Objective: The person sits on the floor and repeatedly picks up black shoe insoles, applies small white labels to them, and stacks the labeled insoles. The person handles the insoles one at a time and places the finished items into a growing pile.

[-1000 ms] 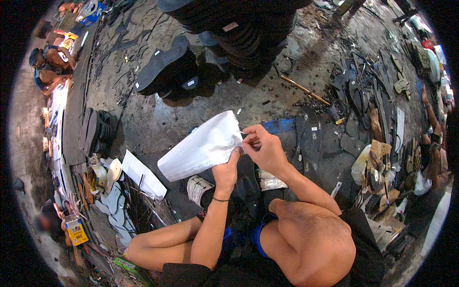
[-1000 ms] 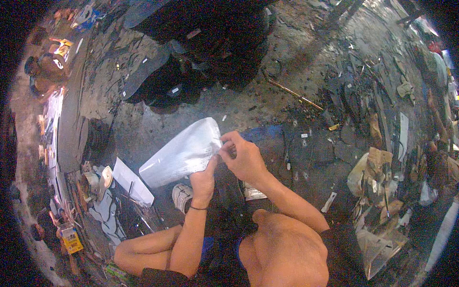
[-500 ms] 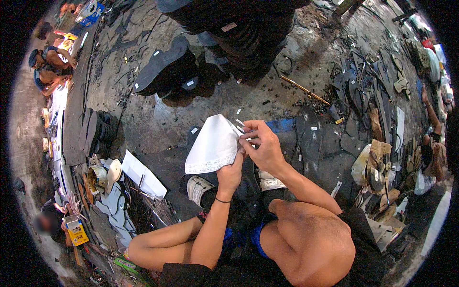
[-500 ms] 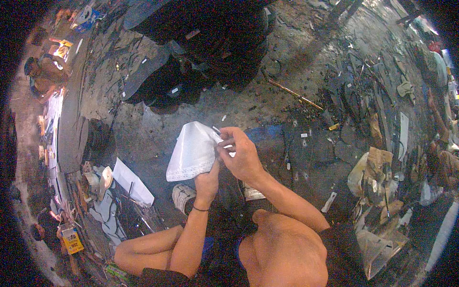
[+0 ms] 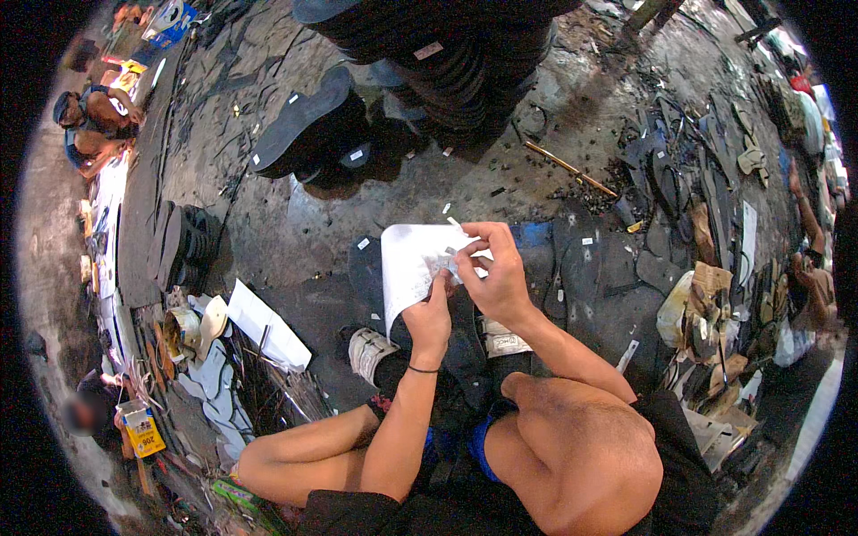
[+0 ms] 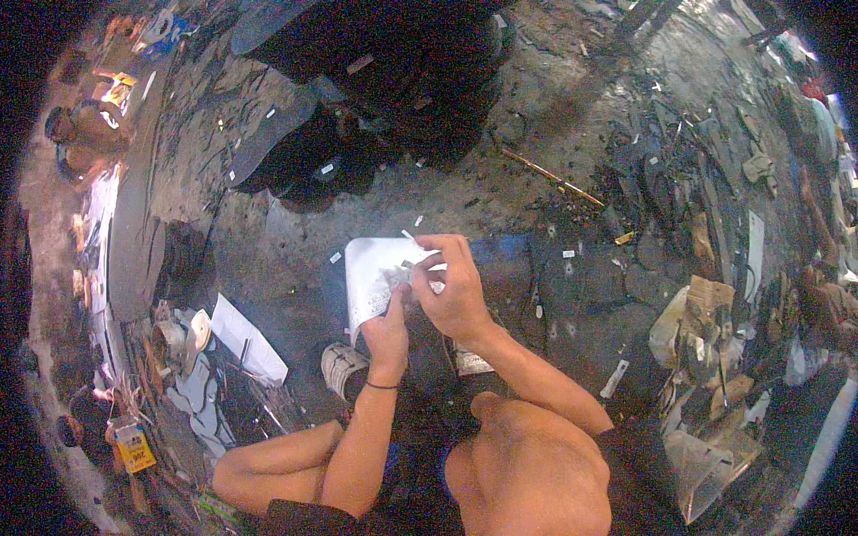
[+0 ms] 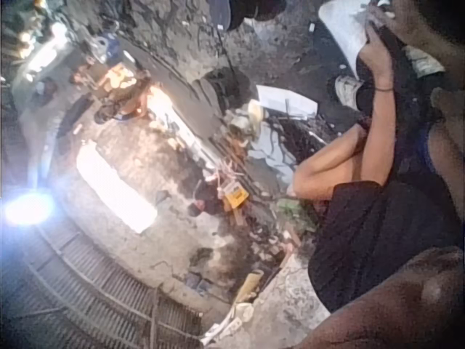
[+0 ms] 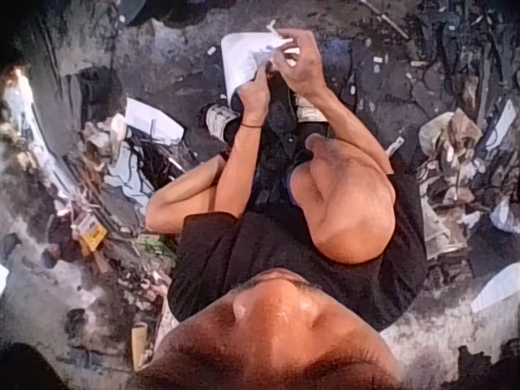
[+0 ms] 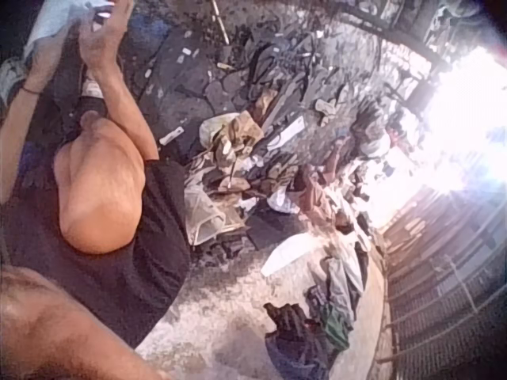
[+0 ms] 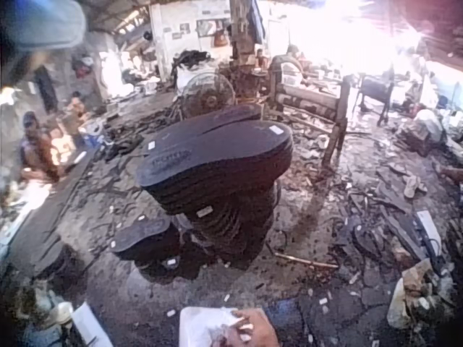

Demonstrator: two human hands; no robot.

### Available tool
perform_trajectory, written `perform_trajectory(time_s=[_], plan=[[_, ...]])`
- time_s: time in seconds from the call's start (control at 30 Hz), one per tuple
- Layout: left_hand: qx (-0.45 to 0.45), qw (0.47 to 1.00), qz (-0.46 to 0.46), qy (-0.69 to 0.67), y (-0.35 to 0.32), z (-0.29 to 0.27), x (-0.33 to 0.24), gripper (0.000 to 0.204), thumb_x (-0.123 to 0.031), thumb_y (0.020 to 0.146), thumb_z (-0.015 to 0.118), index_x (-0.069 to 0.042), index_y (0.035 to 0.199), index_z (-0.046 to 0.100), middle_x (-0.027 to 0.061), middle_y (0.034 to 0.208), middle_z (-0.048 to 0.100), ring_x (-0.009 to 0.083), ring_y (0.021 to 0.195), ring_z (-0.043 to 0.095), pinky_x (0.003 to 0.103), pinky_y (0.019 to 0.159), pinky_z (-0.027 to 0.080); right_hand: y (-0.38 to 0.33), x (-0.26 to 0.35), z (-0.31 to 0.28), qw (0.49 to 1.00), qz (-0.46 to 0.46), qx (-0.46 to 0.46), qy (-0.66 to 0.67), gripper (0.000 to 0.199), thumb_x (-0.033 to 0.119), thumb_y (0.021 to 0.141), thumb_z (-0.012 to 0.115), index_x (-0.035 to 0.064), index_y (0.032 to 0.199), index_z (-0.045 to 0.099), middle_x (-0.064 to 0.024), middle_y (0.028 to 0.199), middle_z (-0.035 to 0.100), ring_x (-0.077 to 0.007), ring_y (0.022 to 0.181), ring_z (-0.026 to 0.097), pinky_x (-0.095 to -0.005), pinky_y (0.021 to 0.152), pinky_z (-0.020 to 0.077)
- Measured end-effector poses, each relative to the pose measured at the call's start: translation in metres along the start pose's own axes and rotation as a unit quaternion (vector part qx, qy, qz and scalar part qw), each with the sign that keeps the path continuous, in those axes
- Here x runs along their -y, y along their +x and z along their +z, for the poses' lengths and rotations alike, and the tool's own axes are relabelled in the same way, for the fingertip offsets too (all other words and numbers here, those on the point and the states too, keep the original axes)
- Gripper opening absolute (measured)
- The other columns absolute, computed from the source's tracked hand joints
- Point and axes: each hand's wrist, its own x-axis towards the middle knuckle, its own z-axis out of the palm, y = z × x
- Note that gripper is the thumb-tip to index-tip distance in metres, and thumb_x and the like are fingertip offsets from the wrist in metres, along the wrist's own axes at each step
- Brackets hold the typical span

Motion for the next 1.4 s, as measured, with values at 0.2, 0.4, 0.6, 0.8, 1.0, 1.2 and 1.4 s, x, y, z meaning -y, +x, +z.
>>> perform_trajectory(time_s=[0.2,0.4,0.6,0.8,1.0,1.2,1.4], plan=[[0.03,0.994,0.097,-0.028,0.003,0.002,-0.001,0.034,0.002,0.093,0.067,0.007,0.126,0.059,0.0125,0.116,0.069,0.018,0.101,0.068,0.033,0.086,0.057,0.003,0.002,-0.002,0.999,-0.015,0.016,0.026,0.051,-0.013,0.08,0.069,-0.0012,0.127,0.052,-0.0177,0.134,0.04,-0.0272,0.114,0.061,-0.0313,0.087,0.0636],[0.019,0.978,0.187,0.094,0.003,0.008,0.006,0.042,0.0,0.089,0.073,0.006,0.129,0.061,0.0153,0.122,0.069,0.0239,0.11,0.067,0.037,0.097,0.051,0.003,-0.002,-0.007,0.999,-0.038,0.025,-0.014,0.052,-0.013,0.081,0.068,0.0007,0.128,0.052,-0.0183,0.135,0.04,-0.0293,0.116,0.06,-0.0332,0.091,0.063],[0.025,0.967,0.212,0.139,0.001,0.013,0.003,0.039,-0.003,0.089,0.074,0.002,0.126,0.065,0.0159,0.12,0.071,0.0267,0.107,0.068,0.038,0.094,0.052,0.004,-0.002,-0.009,0.994,-0.091,0.017,-0.056,0.051,-0.015,0.081,0.065,0.0006,0.127,0.052,-0.0186,0.136,0.04,-0.0309,0.115,0.06,-0.0346,0.09,0.0628],[0.047,0.945,0.262,0.192,0.0,0.015,0.014,0.037,-0.006,0.09,0.074,0.003,0.124,0.066,0.0156,0.115,0.072,0.0266,0.103,0.069,0.038,0.092,0.052,0.009,-0.002,-0.016,0.996,-0.059,0.02,-0.058,0.053,-0.015,0.08,0.063,0.0016,0.128,0.051,-0.0183,0.136,0.039,-0.0296,0.115,0.06,-0.0334,0.088,0.0621],[0.043,0.945,0.237,0.222,0.008,0.019,0.029,0.035,-0.005,0.092,0.071,0.005,0.125,0.064,0.0155,0.117,0.07,0.0256,0.102,0.068,0.039,0.089,0.053,0.007,-0.003,-0.013,1.0,-0.012,-0.008,-0.001,0.052,-0.013,0.084,0.064,-0.0029,0.131,0.047,-0.0157,0.135,0.042,-0.0228,0.113,0.062,-0.0305,0.089,0.0587],[0.204,0.978,-0.003,0.032,-0.007,0.039,0.018,0.042,-0.009,0.083,0.081,0.001,0.12,0.063,0.0094,0.114,0.068,0.0215,0.103,0.064,0.039,0.093,0.052,0.019,-0.001,-0.032,0.954,0.15,-0.028,0.257,0.055,-0.014,0.086,0.063,-0.0009,0.135,0.041,-0.0096,0.13,0.046,-0.0218,0.118,0.06,-0.0295,0.09,0.0547],[0.489,0.848,-0.018,0.201,-0.044,0.027,0.018,0.033,-0.008,0.081,0.074,0.001,0.112,0.068,0.0097,0.103,0.073,0.0178,0.093,0.068,0.034,0.083,0.053,0.048,-0.046,-0.031,0.959,0.209,0.094,0.165,0.055,-0.008,0.086,0.071,0.0022,0.132,0.044,-0.0101,0.128,0.048,-0.0216,0.115,0.058,-0.0322,0.091,0.0549]])
